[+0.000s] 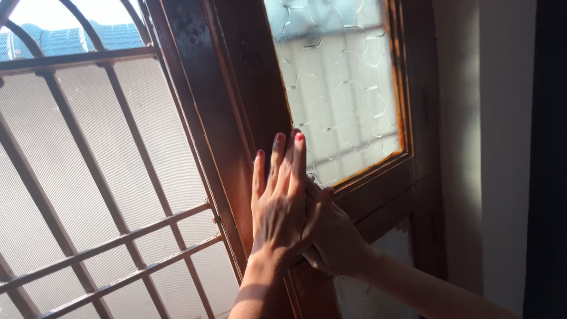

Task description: The person wipes a wooden door and its frame with a cloth, focusing on the glass panel and surrounding wood. They periodically dip the cloth into a metal bowl of water on a nearby table to rinse it before continuing to wipe the door and the adjacent wall area.

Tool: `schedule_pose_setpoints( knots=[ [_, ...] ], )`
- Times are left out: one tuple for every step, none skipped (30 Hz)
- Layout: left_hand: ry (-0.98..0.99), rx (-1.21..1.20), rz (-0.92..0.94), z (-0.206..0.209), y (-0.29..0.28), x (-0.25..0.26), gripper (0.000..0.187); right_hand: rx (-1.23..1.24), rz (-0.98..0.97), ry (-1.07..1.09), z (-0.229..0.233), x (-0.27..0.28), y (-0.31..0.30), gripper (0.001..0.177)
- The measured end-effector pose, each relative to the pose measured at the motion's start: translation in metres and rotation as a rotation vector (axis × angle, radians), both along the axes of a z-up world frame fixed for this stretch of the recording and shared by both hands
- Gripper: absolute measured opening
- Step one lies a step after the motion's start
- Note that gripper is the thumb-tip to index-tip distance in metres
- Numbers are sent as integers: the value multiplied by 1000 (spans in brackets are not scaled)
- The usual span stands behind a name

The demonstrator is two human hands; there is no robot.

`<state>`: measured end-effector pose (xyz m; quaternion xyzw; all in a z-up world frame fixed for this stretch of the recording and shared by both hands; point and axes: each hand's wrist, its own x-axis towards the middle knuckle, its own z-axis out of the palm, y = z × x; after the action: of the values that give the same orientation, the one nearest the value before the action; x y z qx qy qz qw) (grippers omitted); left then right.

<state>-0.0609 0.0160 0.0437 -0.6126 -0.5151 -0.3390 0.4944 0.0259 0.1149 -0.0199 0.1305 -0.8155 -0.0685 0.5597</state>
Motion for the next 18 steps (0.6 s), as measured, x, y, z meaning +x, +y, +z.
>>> schedule_pose_setpoints(
  knots=[
    [-2,-22,12,0,1,1,83,2,-18,43,-1,-2,0,57],
    [24,-8,15,2,1,2,81,6,-35,88,3,-4,2,52],
    [50,7,18,4,-1,2,78,-108,62,103,8,-7,3,58],
    [78,26,23,7,-2,3,76,-217,162,119,15,-14,2,65],
    [101,25,24,12,-2,4,74,-325,263,132,24,-18,5,72],
    [126,26,30,19,-2,4,71,-257,185,191,37,-20,13,72],
    [150,28,37,26,-2,6,69,-189,107,250,53,-22,23,72],
    [187,43,129,35,-2,7,66,-129,30,311,68,-26,32,72],
    [223,59,221,46,0,7,64,-124,-3,339,81,-30,41,71],
    [258,76,314,58,2,8,62,-120,-35,368,94,-36,51,71],
    [292,95,343,71,4,8,59,-116,-68,396,108,-41,62,70],
    [321,115,373,83,5,8,55,-147,-74,408,122,-44,76,70],
    [349,134,403,96,7,8,53,-177,-79,421,138,-46,92,70],
    [367,139,431,107,7,9,51,-213,-82,432,153,-50,107,69],
    [385,144,460,117,9,9,51,-187,-97,473,167,-48,126,67],
    [403,153,487,129,11,9,51,-158,-112,515,180,-40,147,64],
    [433,185,497,141,13,7,50,-226,13,492,189,-29,169,60],
    [460,217,506,152,14,4,49,-292,138,463,196,-18,189,57]
  ],
)
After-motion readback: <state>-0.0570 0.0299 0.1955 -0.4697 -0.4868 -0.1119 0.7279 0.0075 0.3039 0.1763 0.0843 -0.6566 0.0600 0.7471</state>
